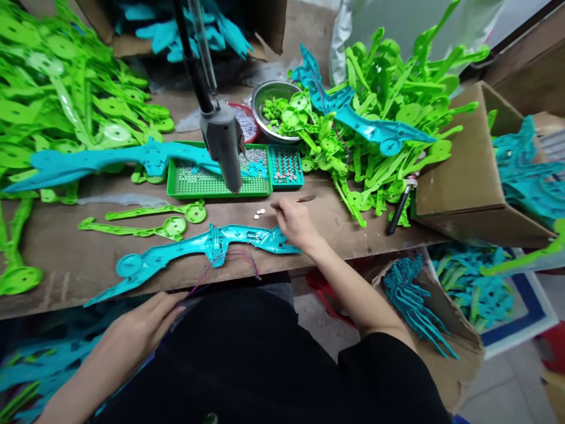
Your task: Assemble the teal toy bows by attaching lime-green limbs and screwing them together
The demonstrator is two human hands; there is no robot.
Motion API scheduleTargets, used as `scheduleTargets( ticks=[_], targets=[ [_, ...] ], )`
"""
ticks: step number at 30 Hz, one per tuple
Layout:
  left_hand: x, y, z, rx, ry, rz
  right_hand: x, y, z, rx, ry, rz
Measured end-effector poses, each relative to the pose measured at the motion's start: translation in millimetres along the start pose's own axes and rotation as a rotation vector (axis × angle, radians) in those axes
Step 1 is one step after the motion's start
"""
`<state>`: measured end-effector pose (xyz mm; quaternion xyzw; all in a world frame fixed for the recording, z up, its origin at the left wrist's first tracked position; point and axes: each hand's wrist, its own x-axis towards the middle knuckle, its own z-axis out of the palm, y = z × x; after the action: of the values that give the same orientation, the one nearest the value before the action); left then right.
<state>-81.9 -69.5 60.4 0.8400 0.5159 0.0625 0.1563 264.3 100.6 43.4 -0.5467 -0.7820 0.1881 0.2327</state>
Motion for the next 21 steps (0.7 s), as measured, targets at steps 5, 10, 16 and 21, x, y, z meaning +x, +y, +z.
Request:
scheduleTargets(
  ticks=[5, 10, 16, 21],
  targets=[
    [21, 1, 3, -0.109, 0.058, 0.071, 12, -7, 28, -0.073, -0.134, -0.010],
    [67, -19, 2, 0.096, 0.159, 0.011, 20, -13, 31, -0.147, -0.130, 0.027],
    [84, -28, 10, 0.162, 0.112, -0.027, -3, -36, 20, 0.213, -0.006, 0.315],
    [81, -10, 0, 0.196, 0.113, -0.051, -26, -58, 20, 0.385, -0.023, 0.412]
  ],
)
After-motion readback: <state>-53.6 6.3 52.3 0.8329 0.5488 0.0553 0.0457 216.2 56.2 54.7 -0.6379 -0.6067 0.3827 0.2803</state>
